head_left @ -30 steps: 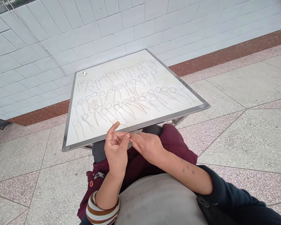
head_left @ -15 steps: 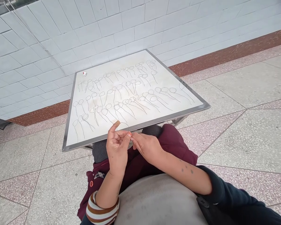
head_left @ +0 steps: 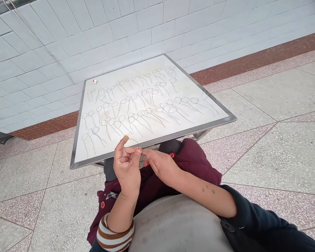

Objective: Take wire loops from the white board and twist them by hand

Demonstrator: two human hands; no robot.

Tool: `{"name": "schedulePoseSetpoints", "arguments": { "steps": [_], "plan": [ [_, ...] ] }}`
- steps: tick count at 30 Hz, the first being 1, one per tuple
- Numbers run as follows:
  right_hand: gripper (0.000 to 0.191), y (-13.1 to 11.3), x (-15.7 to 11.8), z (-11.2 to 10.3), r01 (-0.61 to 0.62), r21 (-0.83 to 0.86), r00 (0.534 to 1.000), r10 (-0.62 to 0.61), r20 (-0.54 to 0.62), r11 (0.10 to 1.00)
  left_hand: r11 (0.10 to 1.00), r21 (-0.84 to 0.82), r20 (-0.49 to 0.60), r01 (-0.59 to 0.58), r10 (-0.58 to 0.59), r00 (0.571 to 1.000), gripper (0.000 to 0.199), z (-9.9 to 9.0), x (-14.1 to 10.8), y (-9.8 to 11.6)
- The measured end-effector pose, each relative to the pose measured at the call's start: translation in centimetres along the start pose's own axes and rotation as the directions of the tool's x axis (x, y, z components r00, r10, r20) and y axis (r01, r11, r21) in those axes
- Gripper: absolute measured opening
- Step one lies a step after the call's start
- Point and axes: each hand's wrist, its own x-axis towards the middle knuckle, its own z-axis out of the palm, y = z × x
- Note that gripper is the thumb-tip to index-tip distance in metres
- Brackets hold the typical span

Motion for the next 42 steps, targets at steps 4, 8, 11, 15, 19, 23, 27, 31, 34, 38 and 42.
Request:
{"name": "schedulePoseSetpoints", "arguments": {
  "steps": [4, 8, 11, 15, 19, 23, 27, 31, 34, 38, 42],
  "plan": [
    [0.028, 0.0, -0.3, 0.2, -0.009, 0.102, 0.999, 0.013, -0.045, 0.995, 0.998, 0.047, -0.054, -0.044, 0.046, 0.997, 0.05, 0.0, 0.1, 0.3],
    [0.028, 0.0, -0.4, 0.5, -0.023, 0.161, 0.998, 0.031, -0.048, 0.987, 0.996, 0.049, -0.081, -0.07, 0.074, 0.994, 0.048, 0.1, 0.1, 0.4],
    [0.031, 0.2, -0.5, 0.8, -0.012, 0.193, 0.998, 0.025, -0.065, 0.981, 0.997, 0.032, -0.084, -0.073, 0.075, 0.994, 0.048, 0.1, 0.0, 0.5],
    [0.032, 0.1, -0.5, 0.7, -0.024, 0.185, 0.996, 0.04, -0.083, 0.982, 0.995, 0.062, -0.095, -0.081, 0.086, 0.992, 0.047, 0.1, 0.0, 0.6],
    [0.031, -0.1, -0.6, 0.5, -0.015, 0.151, 0.996, 0.028, -0.082, 0.988, 0.993, 0.088, -0.102, -0.08, 0.089, 0.991, 0.047, -0.3, 0.2, 0.8],
    [0.03, -0.1, -0.8, 0.5, -0.016, 0.1, 0.997, 0.024, -0.077, 0.995, 0.994, 0.084, -0.106, -0.066, 0.075, 0.992, 0.048, -0.8, 0.6, 0.8],
    [0.03, -0.1, -1.0, 0.7, -0.06, 0.044, 0.996, 0.062, -0.061, 0.997, 0.994, 0.081, -0.124, -0.079, 0.089, 0.988, 0.049, -0.9, 0.7, 0.8],
    [0.034, -0.2, -1.2, 0.6, -0.045, -0.002, 0.996, 0.045, -0.079, 0.999, 0.994, 0.059, -0.135, -0.095, 0.102, 0.986, 0.05, -1.0, 0.8, 1.0],
    [0.033, -0.2, -1.2, 0.6, -0.047, -0.009, 0.996, 0.046, -0.077, 0.999, 0.991, 0.056, -0.156, -0.125, 0.132, 0.979, 0.05, -1.1, 1.0, 1.1],
    [0.031, 0.0, -1.1, 0.7, -0.056, -0.161, 0.997, 0.048, -0.057, 0.985, 0.988, 0.074, -0.163, -0.137, 0.147, 0.976, 0.05, -1.4, 1.3, 0.9],
    [0.036, -0.1, -0.9, 0.6, -0.027, -0.12, 1.0, 0.025, -0.014, 0.992, 0.987, 0.087, -0.169, -0.138, 0.151, 0.974, 0.05, -1.7, 1.5, 0.7]
  ]
}}
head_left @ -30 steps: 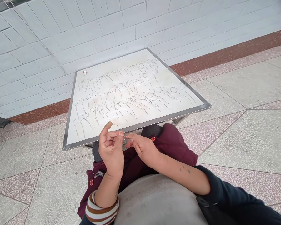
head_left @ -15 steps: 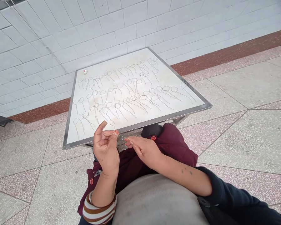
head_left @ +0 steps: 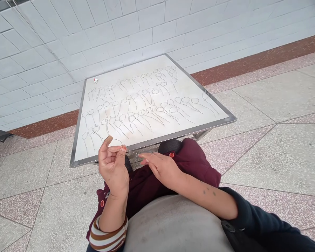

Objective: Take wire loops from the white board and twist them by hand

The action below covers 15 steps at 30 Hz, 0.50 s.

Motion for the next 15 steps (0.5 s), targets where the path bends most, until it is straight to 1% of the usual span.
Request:
{"name": "schedulePoseSetpoints", "arguments": {
  "steps": [3, 7, 15],
  "plan": [
    [0.041, -0.28, 0.02, -0.2, 0.003, 0.081, 1.0, -0.004, 0.018, 0.997, 1.0, 0.009, 0.003, 0.003, -0.003, 1.0, 0.05, -0.13, 0.11, 0.06],
    [0.042, -0.28, 0.04, -0.23, 0.002, 0.071, 1.0, -0.003, 0.021, 0.997, 1.0, 0.003, -0.001, 0.007, -0.007, 1.0, 0.049, -0.26, 0.3, 0.15],
    [0.033, 0.46, -0.12, 0.37, 0.041, 0.076, 0.999, -0.042, 0.011, 0.996, 0.999, -0.043, -0.013, -0.003, 0.003, 1.0, 0.049, -0.51, 0.49, 0.11]
  ]
}}
